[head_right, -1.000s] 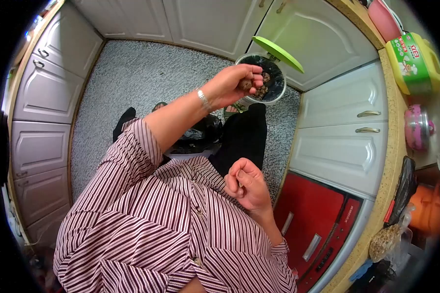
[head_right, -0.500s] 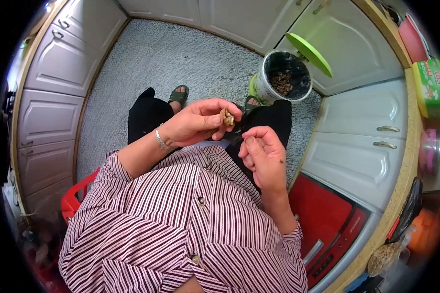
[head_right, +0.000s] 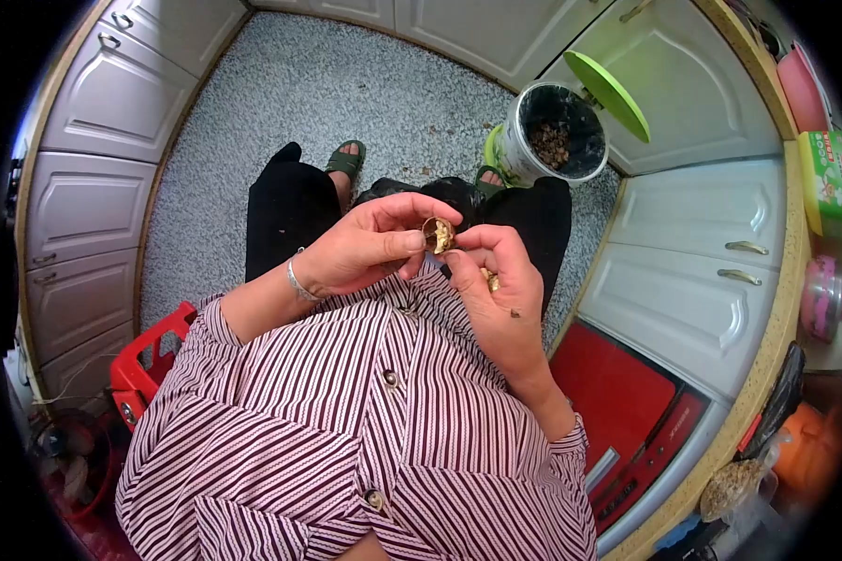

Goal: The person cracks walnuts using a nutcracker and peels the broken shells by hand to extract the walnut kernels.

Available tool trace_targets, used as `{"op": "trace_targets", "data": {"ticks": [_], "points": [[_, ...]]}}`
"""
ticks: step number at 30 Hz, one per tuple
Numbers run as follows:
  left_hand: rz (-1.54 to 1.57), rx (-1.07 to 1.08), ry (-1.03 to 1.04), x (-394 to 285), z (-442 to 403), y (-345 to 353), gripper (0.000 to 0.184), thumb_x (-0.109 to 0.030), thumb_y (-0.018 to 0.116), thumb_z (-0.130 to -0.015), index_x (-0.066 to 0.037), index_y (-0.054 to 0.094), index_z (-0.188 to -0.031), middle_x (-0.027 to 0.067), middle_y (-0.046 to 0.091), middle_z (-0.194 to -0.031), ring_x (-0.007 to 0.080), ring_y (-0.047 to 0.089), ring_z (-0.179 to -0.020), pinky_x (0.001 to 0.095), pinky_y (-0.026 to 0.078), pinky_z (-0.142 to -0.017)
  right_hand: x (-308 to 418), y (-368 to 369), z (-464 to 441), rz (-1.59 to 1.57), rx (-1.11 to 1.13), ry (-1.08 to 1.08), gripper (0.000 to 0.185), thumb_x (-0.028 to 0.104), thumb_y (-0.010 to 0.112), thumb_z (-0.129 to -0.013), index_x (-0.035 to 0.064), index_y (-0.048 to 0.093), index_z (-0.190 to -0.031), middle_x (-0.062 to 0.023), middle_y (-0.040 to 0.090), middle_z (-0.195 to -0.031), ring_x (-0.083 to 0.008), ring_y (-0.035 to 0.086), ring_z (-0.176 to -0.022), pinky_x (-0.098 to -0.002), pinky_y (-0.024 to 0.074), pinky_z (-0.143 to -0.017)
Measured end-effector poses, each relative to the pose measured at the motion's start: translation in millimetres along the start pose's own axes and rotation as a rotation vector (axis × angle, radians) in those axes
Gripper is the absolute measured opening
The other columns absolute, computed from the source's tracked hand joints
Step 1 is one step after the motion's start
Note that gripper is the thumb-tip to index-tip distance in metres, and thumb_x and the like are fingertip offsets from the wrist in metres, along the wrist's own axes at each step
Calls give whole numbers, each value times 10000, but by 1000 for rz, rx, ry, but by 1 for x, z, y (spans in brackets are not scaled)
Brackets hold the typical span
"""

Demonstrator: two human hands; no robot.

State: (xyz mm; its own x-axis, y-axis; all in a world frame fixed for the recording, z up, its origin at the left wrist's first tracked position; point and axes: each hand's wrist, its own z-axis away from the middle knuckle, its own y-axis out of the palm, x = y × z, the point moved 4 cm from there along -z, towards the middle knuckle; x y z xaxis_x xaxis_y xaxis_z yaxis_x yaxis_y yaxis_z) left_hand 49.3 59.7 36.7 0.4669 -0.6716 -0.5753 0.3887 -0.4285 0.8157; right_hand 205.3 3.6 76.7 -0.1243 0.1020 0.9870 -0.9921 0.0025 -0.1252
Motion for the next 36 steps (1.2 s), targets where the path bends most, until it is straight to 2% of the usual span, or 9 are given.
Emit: {"op": "trace_targets", "data": {"ticks": [6,11,14,23,25,30,32,36], "points": [[-94,-93,26,4,3,0,354,-152,619,-969,-20,519,-1281,54,613,-1064,60,585,-779,192,519,-679,0,4,1,-11,-37,-19,172,22,637,-939,1,557,-1090,-52,696,-834,-46,597,-726,-191,463,-659],[-189,-128,11,1,7,3,341,-151,642,-956,-23,529,-1251,50,616,-1069,63,584,-793,198,519,-682,-1,6,2,187,-29,-43,224,26,688,-900,10,561,-1084,-45,677,-740,-46,588,-662,-202,450,-603],[-229,-154,-11,0,7,4,320,-184,648,-963,-31,531,-1218,41,606,-1070,74,566,-886,211,502,-687,-1,6,2,209,-31,-57,235,25,691,-894,12,555,-1085,-46,668,-718,-47,586,-648,-204,447,-592],[-297,-148,35,3,8,2,250,-162,597,-990,-49,554,-1209,36,612,-1083,78,581,-936,215,529,-754,-3,8,4,265,-54,-64,254,10,677,-886,6,533,-1094,-38,651,-697,-51,568,-614,-211,439,-572],[-344,-224,37,6,8,2,271,-133,585,-987,-31,560,-1237,48,628,-1123,60,589,-836,210,534,-741,-5,8,4,268,-56,-58,255,6,674,-884,3,531,-1094,-39,649,-692,-51,565,-613,-212,438,-574],[-402,-213,28,6,8,2,337,-149,589,-986,-26,550,-1298,48,635,-1134,55,599,-843,210,539,-752,-13,5,3,194,-76,-4,239,3,657,-890,-5,527,-1090,-41,655,-711,-51,562,-623,-213,434,-584],[-408,-201,38,5,9,2,363,-153,593,-984,-25,544,-1320,48,639,-1132,55,602,-839,210,540,-755,-17,2,2,61,-24,110,223,6,644,-900,-8,519,-1084,-38,663,-742,-51,564,-649,-213,430,-587],[-432,-204,1,2,11,1,385,-184,604,-982,-32,552,-1332,37,633,-1100,61,595,-868,215,533,-775,-14,3,4,79,-31,132,226,1,633,-907,-8,543,-1114,-38,677,-786,-49,597,-715,-212,450,-607]]}}
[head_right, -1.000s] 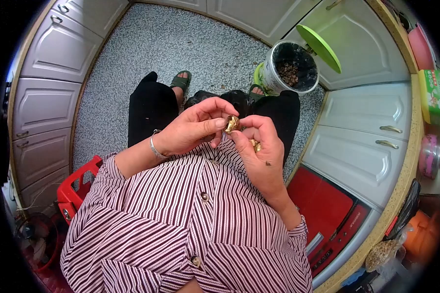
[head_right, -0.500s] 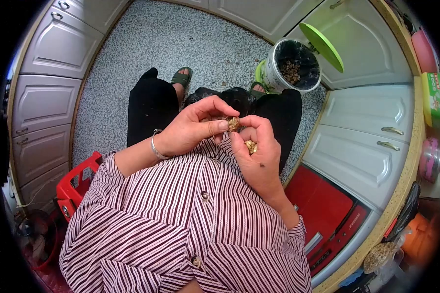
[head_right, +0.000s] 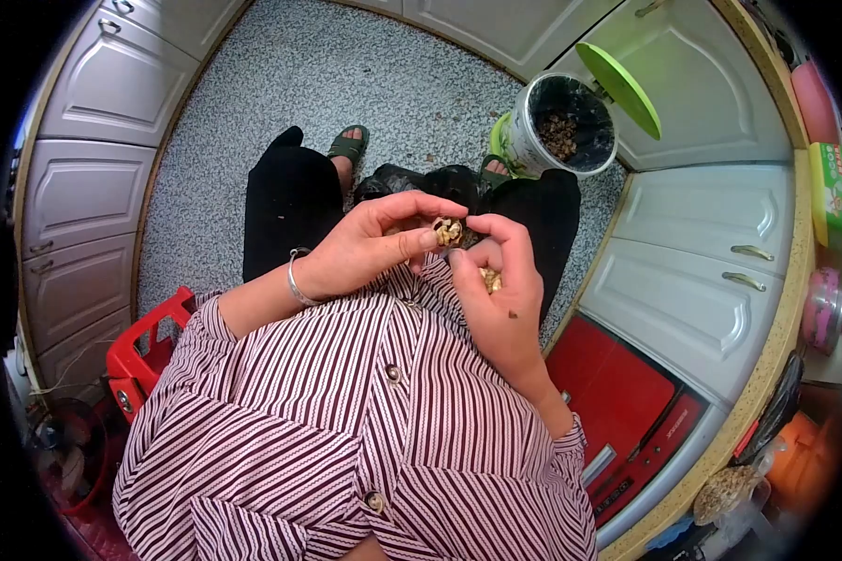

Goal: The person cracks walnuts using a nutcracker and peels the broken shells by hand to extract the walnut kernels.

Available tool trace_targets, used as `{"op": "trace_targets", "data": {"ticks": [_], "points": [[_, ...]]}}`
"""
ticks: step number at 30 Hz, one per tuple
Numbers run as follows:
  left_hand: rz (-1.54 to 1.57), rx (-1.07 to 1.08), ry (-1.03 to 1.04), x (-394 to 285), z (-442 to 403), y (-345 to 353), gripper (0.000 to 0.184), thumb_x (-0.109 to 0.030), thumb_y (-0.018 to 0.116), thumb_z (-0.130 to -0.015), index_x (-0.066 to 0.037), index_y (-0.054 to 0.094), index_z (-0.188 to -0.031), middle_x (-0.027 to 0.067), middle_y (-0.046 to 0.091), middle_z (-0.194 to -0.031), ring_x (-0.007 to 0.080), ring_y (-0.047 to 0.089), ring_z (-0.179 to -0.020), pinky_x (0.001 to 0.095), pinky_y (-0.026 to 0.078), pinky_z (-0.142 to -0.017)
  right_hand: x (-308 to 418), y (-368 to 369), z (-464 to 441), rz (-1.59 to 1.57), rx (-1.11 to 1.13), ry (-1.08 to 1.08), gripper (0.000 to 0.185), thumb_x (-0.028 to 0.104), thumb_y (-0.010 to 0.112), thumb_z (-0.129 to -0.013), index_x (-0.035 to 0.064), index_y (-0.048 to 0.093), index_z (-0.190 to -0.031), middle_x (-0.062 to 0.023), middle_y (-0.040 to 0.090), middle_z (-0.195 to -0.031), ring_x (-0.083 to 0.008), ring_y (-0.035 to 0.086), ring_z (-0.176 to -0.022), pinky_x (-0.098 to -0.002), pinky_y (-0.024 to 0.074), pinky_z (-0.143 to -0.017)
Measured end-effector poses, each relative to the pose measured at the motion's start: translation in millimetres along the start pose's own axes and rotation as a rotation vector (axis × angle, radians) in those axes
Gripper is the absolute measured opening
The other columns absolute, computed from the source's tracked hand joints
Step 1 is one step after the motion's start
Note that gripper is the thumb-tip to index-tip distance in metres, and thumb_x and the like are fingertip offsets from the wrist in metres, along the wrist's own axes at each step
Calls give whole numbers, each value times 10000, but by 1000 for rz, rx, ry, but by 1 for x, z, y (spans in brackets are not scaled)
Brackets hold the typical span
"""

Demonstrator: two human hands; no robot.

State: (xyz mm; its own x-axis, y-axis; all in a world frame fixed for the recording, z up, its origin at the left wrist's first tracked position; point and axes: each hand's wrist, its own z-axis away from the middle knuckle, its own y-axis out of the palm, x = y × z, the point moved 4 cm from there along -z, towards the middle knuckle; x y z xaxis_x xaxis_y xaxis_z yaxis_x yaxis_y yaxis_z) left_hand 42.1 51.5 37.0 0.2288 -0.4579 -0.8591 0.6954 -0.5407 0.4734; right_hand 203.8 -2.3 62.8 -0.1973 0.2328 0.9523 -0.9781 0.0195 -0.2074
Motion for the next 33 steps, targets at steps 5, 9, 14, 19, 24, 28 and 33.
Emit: {"op": "trace_targets", "data": {"ticks": [5,9,14,19,24,28,33], "points": [[-40,46,-19,1,2,-2,391,-236,629,-971,-37,578,-1305,13,609,-1008,65,575,-863,217,517,-763,25,4,2,242,11,-361,196,-29,615,-913,-5,633,-1106,-95,699,-897,-112,673,-800,-230,508,-672],[-49,18,10,4,1,-3,381,-211,643,-960,-37,595,-1295,0,597,-964,58,566,-796,210,505,-725,27,7,1,332,16,-410,221,-52,638,-878,-7,637,-1094,-132,694,-916,-186,696,-787,-260,530,-666],[-20,51,-12,6,4,-8,383,-233,647,-960,-16,599,-1272,8,594,-950,65,554,-802,214,492,-724,35,9,-2,388,48,-489,201,-53,663,-848,0,625,-1039,-139,684,-878,-215,700,-748,-279,528,-619],[29,49,-86,17,5,-9,350,-185,671,-938,-32,625,-1249,2,604,-962,58,558,-766,206,498,-717,27,8,-2,354,118,-340,165,-39,678,-833,6,596,-969,-128,667,-814,-214,692,-693,-292,521,-581],[50,52,-82,15,6,-8,341,-176,663,-944,-31,621,-1250,2,612,-968,60,556,-765,204,496,-719,27,9,-1,382,92,-328,155,-28,680,-831,6,595,-956,-126,657,-788,-212,689,-674,-300,520,-570],[46,21,-102,15,6,-9,324,-171,657,-948,-37,623,-1241,-6,621,-950,49,559,-751,198,497,-713,30,11,-2,445,86,-369,135,-21,682,-834,0,601,-941,-123,656,-773,-210,683,-657,-301,517,-568],[20,12,-85,15,5,-8,314,-170,659,-946,-42,626,-1231,-13,625,-931,40,563,-747,194,500,-708,23,11,-3,351,69,-319,121,-27,672,-829,-8,602,-926,-109,649,-725,-167,644,-609,-279,498,-567]]}}
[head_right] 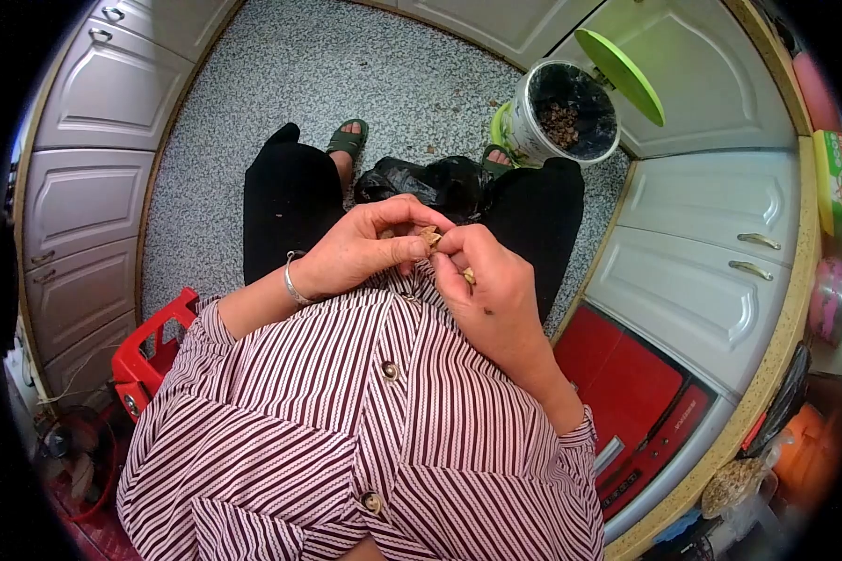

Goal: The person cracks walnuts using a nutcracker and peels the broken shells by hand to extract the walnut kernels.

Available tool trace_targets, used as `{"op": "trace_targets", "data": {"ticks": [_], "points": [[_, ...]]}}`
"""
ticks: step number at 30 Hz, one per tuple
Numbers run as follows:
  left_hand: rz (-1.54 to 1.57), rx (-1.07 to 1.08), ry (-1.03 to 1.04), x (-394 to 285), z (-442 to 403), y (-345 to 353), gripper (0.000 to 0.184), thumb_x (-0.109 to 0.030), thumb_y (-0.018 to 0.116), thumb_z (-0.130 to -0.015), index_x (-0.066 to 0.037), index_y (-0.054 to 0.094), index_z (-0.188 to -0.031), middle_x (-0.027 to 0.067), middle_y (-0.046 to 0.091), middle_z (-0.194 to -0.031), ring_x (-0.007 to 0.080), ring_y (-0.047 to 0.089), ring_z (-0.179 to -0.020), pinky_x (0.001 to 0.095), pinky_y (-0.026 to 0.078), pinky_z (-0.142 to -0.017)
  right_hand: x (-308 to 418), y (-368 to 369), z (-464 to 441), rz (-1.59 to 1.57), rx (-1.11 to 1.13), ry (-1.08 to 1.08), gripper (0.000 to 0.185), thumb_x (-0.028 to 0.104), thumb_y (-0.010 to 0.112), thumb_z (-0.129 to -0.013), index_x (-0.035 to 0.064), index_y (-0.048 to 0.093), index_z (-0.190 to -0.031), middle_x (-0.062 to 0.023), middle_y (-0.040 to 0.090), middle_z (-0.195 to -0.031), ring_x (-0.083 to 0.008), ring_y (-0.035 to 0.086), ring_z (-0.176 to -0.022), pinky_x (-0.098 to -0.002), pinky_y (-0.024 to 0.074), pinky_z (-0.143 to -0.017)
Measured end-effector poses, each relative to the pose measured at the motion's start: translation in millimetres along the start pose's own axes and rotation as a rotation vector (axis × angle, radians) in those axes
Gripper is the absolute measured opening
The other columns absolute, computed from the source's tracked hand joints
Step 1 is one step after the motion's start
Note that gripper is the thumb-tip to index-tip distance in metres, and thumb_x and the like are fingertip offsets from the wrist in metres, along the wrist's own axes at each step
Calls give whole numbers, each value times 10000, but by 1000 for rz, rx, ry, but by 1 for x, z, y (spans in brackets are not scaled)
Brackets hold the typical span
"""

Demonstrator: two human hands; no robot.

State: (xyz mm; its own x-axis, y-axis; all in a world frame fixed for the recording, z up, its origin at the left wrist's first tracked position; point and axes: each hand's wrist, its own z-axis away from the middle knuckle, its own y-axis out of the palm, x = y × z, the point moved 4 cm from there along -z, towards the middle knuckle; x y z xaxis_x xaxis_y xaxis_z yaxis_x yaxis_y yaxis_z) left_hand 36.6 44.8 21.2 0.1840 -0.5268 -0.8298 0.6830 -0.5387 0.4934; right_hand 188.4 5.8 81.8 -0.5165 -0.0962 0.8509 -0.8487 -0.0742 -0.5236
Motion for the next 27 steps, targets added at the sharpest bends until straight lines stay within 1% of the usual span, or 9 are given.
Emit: {"op": "trace_targets", "data": {"ticks": [7,9,12,18,20,22,24,25,27], "points": [[-56,7,9,5,-1,-1,318,-190,665,-944,-44,626,-1224,-6,591,-960,51,570,-753,204,509,-712,-12,2,2,-58,6,61,66,-31,635,-840,-11,589,-883,-67,637,-709,-81,614,-639,-224,456,-566],[-73,10,6,2,0,0,323,-197,665,-945,-44,626,-1226,-4,583,-970,52,573,-759,203,511,-715,-24,2,5,-270,77,234,63,-28,625,-859,-2,585,-900,-40,643,-723,-45,587,-659,-203,439,-580],[-67,23,1,3,0,-1,331,-207,665,-946,-44,624,-1231,-1,575,-983,53,578,-774,201,513,-718,-35,4,8,-473,79,366,70,-24,615,-880,3,580,-934,-4,626,-730,-18,557,-669,-188,424,-591],[-135,35,16,8,-1,-1,345,-210,661,-948,-44,617,-1248,-1,579,-974,54,581,-776,201,515,-723,-30,2,6,-315,87,269,69,9,626,-900,7,566,-934,12,611,-750,-10,538,-664,-178,414,-589],[-162,34,22,9,-1,0,347,-207,659,-949,-42,614,-1250,-1,583,-966,56,579,-765,200,513,-721,-33,2,7,-383,100,304,80,19,630,-899,16,556,-931,7,613,-749,-14,531,-655,-173,405,-577],[46,74,-12,10,-1,3,355,-186,636,-960,-32,598,-1277,8,599,-965,63,572,-748,200,508,-712,-40,0,8,-449,113,339,92,29,633,-899,25,546,-928,1,615,-748,-17,525,-646,-167,397,-564],[72,94,-16,6,0,4,361,-174,623,-965,-27,589,-1294,14,607,-976,67,568,-744,200,505,-708,-52,2,12,-952,160,489,100,35,621,-898,50,527,-927,-32,612,-788,-34,505,-617,-164,380,-531],[98,113,-20,4,1,4,368,-162,609,-971,-23,579,-1310,21,616,-987,70,565,-741,200,502,-705,-57,4,12,-951,163,488,100,35,621,-898,50,527,-927,-32,612,-788,-34,505,-617,-164,380,-531],[139,122,-20,4,1,4,379,-157,602,-973,-25,570,-1327,25,622,-1001,72,565,-742,200,502,-708,-58,8,10,-1278,225,358,105,46,606,-901,73,510,-936,-86,604,-872,-52,483,-598,-170,371,-504]]}}
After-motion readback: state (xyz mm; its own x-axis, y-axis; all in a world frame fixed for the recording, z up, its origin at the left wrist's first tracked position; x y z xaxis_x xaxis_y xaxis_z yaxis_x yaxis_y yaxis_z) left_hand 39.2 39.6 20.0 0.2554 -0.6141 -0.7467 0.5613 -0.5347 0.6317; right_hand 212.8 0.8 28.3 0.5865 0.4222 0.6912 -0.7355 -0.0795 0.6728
